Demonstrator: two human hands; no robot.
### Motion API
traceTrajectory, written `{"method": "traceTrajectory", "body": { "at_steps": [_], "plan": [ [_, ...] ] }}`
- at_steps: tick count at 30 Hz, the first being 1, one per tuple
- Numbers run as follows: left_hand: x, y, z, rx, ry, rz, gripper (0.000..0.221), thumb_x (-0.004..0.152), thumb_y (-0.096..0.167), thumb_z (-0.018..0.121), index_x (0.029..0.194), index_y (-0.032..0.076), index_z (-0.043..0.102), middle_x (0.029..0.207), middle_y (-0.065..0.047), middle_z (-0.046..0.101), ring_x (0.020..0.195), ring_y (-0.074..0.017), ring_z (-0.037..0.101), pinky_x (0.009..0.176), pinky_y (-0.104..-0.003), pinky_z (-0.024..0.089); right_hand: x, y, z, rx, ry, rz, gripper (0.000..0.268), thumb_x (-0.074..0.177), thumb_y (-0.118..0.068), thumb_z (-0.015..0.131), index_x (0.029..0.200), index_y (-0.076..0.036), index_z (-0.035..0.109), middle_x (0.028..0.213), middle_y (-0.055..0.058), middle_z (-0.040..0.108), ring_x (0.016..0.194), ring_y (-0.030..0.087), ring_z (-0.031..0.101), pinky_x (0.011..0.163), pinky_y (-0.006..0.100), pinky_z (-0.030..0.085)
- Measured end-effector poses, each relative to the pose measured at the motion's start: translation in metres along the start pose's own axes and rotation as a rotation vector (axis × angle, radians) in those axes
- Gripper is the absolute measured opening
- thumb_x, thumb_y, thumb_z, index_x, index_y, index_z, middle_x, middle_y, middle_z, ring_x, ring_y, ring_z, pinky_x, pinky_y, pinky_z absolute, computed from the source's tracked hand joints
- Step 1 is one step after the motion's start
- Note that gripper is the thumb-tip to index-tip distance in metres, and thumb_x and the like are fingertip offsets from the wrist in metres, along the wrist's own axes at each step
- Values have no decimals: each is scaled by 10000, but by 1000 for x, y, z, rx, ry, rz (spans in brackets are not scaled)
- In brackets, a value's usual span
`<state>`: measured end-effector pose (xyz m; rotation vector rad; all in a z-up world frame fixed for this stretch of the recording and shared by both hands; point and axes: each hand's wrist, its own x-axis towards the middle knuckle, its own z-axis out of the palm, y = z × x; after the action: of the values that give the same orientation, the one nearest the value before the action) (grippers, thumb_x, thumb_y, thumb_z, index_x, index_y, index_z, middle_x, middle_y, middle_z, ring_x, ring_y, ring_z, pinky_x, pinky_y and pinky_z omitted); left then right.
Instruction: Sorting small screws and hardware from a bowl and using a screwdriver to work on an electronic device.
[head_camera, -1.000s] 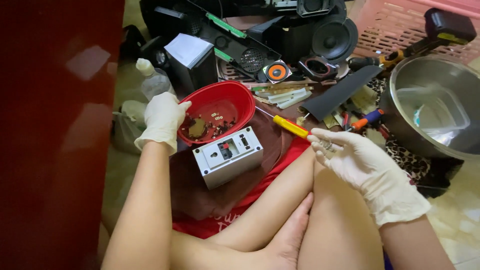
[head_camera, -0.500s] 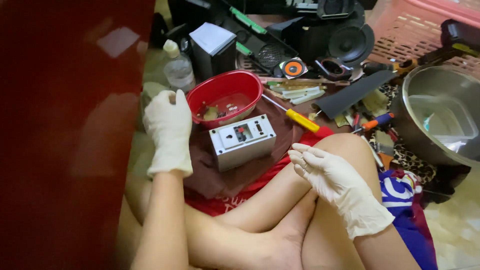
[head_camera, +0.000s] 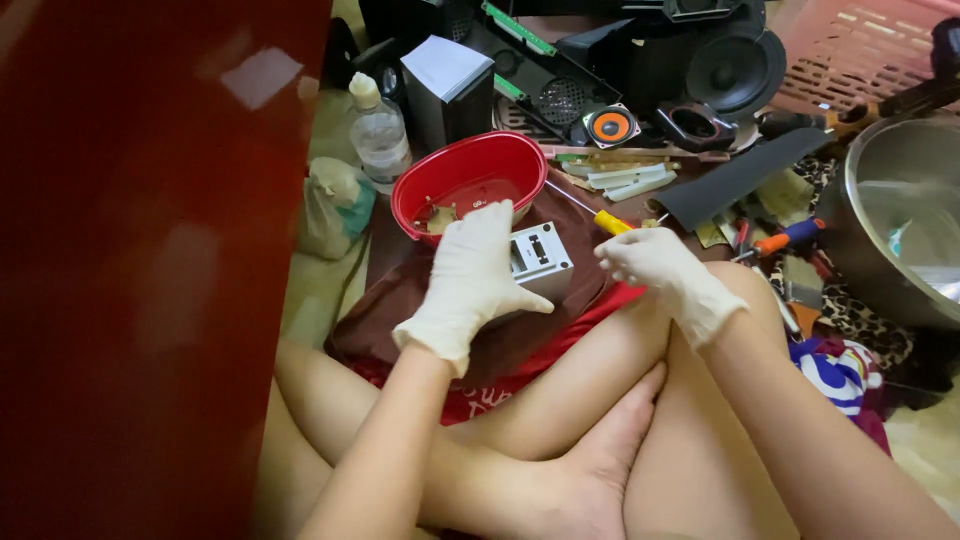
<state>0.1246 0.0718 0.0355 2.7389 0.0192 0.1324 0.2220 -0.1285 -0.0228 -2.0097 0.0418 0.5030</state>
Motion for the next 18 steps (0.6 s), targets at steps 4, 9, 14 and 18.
{"method": "traceTrajectory", "body": {
  "at_steps": [4, 9, 14, 18],
  "plan": [
    [10, 0, 14, 111, -102, -49, 1069, 317, 584, 821, 1169, 85, 411, 1097, -88, 525, 1077, -255, 486, 919, -382, 377, 55, 20, 22, -138, -51, 7, 181, 684, -165, 598, 787, -41, 682, 658, 129, 650, 500, 164, 601, 433, 221, 463],
    [4, -2, 23, 19, 108, 11, 947, 286, 534, 840, 1030, 49, 510, 1031, -91, 485, 1014, -277, 478, 848, -370, 419, 51, 29, 32, 439, -262, 244, 207, 760, -225, 595, 900, -78, 633, 706, -15, 614, 551, 74, 562, 535, 199, 455],
    [2, -3, 22, -49, 183, 94, 878, 305, 453, 867, 981, 15, 519, 995, -113, 458, 969, -296, 477, 799, -381, 428, 57, 40, 24, 602, -217, 197, 233, 781, -185, 608, 959, -34, 625, 704, 35, 590, 557, 117, 557, 553, 261, 469],
    [10, -9, 36, 98, 59, 5, 918, 251, 578, 825, 953, 95, 485, 909, -65, 484, 901, -252, 515, 747, -374, 426, 57, 42, 27, 526, -212, 125, 289, 870, -159, 486, 1102, -23, 588, 776, 34, 607, 628, 113, 595, 602, 239, 500]
  ]
}}
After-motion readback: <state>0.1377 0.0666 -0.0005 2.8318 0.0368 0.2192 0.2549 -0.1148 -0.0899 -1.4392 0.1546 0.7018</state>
